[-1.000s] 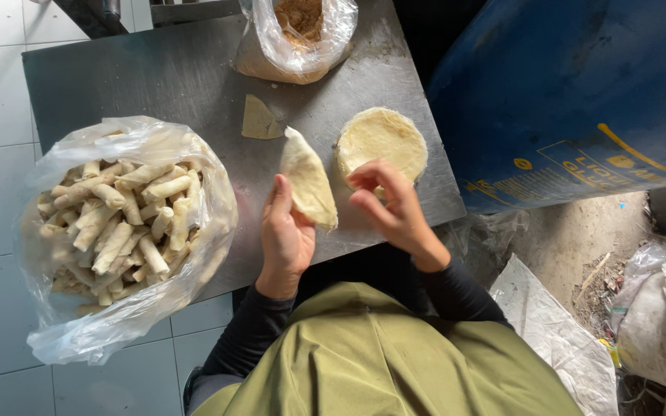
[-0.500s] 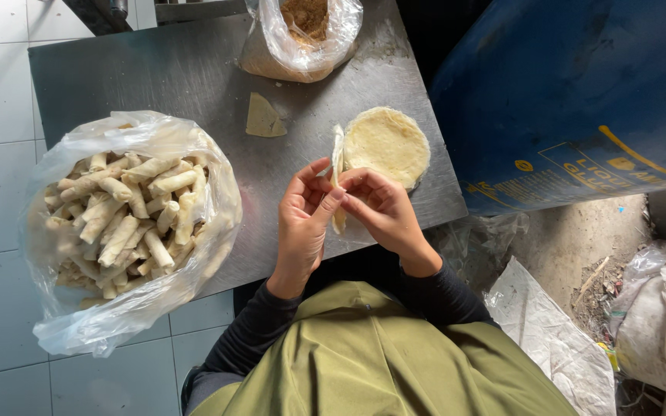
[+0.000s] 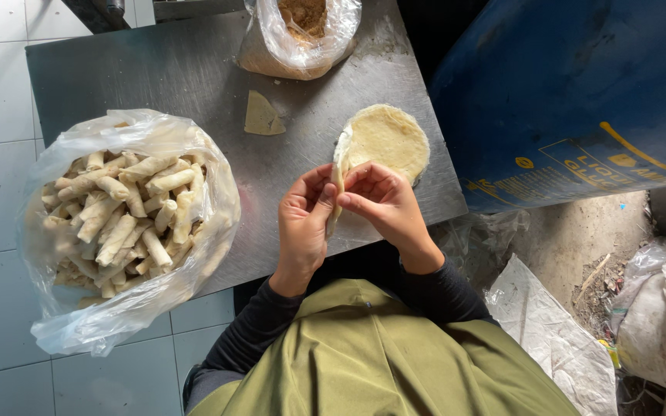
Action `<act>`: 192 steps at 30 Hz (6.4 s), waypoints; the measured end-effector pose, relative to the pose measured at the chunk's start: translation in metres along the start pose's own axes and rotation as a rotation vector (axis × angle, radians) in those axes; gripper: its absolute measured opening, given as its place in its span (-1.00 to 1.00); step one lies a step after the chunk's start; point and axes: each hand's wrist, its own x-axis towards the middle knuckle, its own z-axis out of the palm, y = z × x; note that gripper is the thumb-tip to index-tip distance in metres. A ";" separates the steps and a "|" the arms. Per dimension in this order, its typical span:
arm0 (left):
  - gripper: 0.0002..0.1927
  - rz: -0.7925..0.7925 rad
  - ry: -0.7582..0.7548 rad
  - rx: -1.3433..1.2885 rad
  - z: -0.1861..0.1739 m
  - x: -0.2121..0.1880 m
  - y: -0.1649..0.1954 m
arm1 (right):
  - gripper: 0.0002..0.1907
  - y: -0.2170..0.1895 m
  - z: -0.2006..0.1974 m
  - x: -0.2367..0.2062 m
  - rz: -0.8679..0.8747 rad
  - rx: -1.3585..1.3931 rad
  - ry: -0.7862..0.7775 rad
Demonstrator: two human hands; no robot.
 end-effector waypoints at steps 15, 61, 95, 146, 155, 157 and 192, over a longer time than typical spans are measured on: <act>-0.61 -0.178 0.101 -0.344 -0.012 0.005 0.024 | -0.90 0.007 -0.027 0.013 0.111 0.568 0.146; -0.86 0.339 -0.082 0.747 0.016 -0.015 0.031 | -0.56 0.007 0.009 0.022 -0.207 0.033 -0.063; -0.70 0.179 0.037 0.334 0.017 -0.017 0.051 | -0.64 0.056 0.023 0.006 -0.208 0.140 0.220; -0.59 0.221 0.281 0.016 0.003 -0.013 0.057 | -0.85 -0.002 -0.080 0.059 -0.616 -1.403 -0.181; -0.58 0.170 0.261 0.015 0.005 -0.010 0.046 | -0.83 0.006 -0.076 0.058 -0.579 -1.415 -0.154; -0.59 0.172 0.255 0.017 0.004 -0.010 0.045 | -0.78 0.005 -0.072 0.059 -0.572 -1.394 -0.179; -0.67 -0.017 0.001 0.260 -0.007 -0.002 0.006 | -0.60 0.003 0.016 -0.009 -0.135 -0.056 0.076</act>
